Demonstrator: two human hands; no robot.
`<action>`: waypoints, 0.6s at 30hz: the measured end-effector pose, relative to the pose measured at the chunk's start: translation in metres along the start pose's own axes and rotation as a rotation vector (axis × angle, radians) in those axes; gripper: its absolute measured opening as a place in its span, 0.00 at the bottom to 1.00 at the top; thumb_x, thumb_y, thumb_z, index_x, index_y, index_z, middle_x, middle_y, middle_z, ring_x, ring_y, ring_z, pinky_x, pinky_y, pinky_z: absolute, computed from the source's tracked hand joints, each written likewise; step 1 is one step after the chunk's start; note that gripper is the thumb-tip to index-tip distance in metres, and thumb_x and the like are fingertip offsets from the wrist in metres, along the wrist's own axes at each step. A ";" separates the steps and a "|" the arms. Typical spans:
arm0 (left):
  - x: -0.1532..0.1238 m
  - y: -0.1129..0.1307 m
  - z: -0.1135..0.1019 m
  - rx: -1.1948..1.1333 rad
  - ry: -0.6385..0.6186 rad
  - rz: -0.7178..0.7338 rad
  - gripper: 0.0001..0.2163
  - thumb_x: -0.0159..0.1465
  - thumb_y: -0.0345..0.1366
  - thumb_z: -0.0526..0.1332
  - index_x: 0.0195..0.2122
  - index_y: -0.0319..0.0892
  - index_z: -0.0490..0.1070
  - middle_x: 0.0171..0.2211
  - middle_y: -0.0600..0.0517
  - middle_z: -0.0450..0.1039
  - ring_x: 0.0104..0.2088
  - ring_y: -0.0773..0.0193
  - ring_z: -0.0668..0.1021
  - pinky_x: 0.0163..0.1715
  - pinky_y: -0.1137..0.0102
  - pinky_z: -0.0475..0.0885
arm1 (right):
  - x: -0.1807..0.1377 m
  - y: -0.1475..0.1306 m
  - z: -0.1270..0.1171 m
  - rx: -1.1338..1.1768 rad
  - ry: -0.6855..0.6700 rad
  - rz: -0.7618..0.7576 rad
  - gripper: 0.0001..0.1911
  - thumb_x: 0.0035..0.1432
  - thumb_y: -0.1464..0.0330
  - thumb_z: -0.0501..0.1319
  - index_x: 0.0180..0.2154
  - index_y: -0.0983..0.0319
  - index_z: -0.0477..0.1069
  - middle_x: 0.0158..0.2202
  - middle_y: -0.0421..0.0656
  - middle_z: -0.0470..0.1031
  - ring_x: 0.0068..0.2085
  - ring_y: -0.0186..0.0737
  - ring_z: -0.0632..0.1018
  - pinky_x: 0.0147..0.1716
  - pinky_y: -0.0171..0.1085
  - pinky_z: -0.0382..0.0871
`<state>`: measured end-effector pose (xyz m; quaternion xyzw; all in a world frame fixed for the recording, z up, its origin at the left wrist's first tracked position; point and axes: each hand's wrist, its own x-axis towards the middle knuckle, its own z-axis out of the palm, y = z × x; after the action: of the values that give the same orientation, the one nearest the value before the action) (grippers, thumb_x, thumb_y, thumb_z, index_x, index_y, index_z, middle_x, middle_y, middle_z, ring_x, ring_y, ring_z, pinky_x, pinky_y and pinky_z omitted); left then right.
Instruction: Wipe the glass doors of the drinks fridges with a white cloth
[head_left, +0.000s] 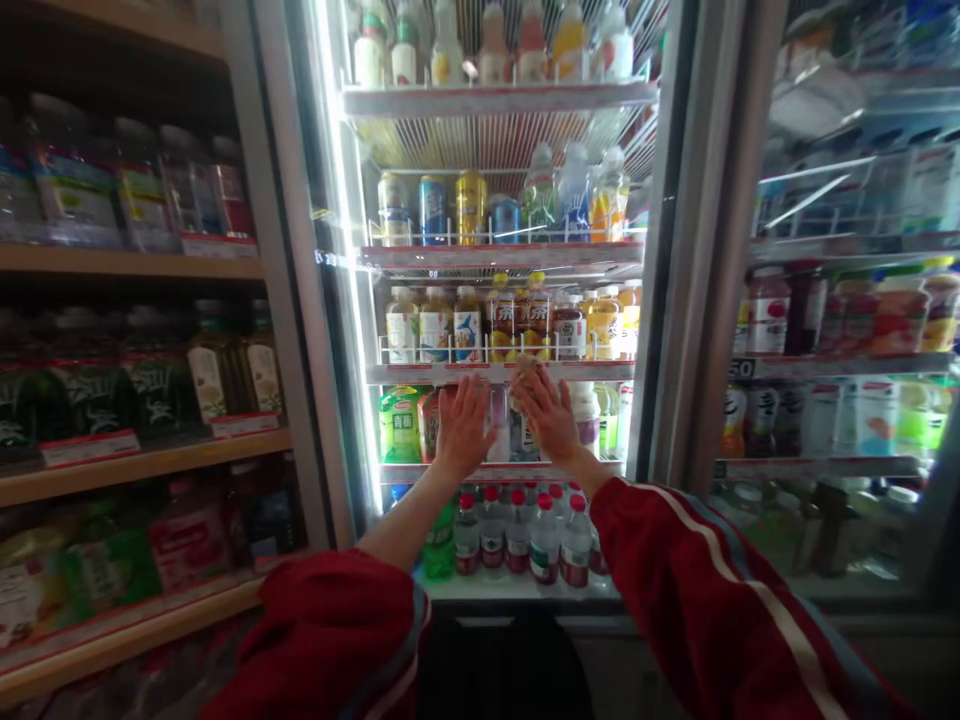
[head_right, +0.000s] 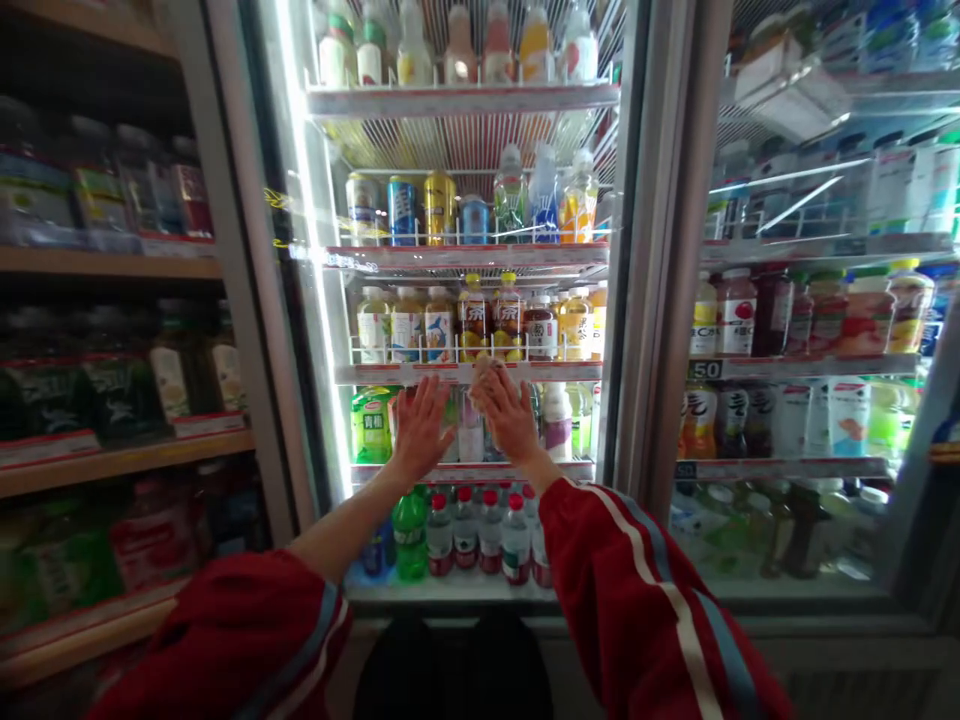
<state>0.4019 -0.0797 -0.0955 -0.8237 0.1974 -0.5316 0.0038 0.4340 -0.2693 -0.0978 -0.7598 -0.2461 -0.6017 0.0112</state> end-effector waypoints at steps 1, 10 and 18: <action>-0.001 -0.004 -0.001 0.007 0.000 -0.009 0.27 0.63 0.40 0.53 0.62 0.36 0.53 0.64 0.37 0.50 0.65 0.52 0.52 0.62 0.48 0.44 | 0.000 0.000 -0.001 0.006 -0.010 -0.001 0.22 0.62 0.71 0.50 0.57 0.56 0.61 0.64 0.47 0.56 0.67 0.43 0.49 0.62 0.54 0.43; -0.014 -0.035 -0.006 0.062 -0.010 -0.077 0.29 0.62 0.40 0.54 0.63 0.36 0.51 0.65 0.37 0.48 0.66 0.52 0.50 0.61 0.47 0.46 | 0.026 0.013 0.008 -0.005 0.239 0.211 0.24 0.64 0.68 0.48 0.61 0.58 0.55 0.66 0.48 0.50 0.66 0.46 0.51 0.62 0.54 0.43; -0.034 -0.062 -0.015 0.118 -0.019 -0.125 0.28 0.62 0.41 0.54 0.62 0.37 0.52 0.64 0.38 0.50 0.66 0.51 0.51 0.61 0.46 0.45 | 0.045 -0.060 0.027 0.057 0.017 -0.125 0.24 0.61 0.71 0.52 0.59 0.56 0.59 0.64 0.45 0.56 0.67 0.43 0.50 0.63 0.53 0.39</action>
<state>0.3968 -0.0080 -0.1055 -0.8377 0.1139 -0.5337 0.0209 0.4419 -0.1921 -0.0806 -0.7371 -0.3099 -0.6006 -0.0027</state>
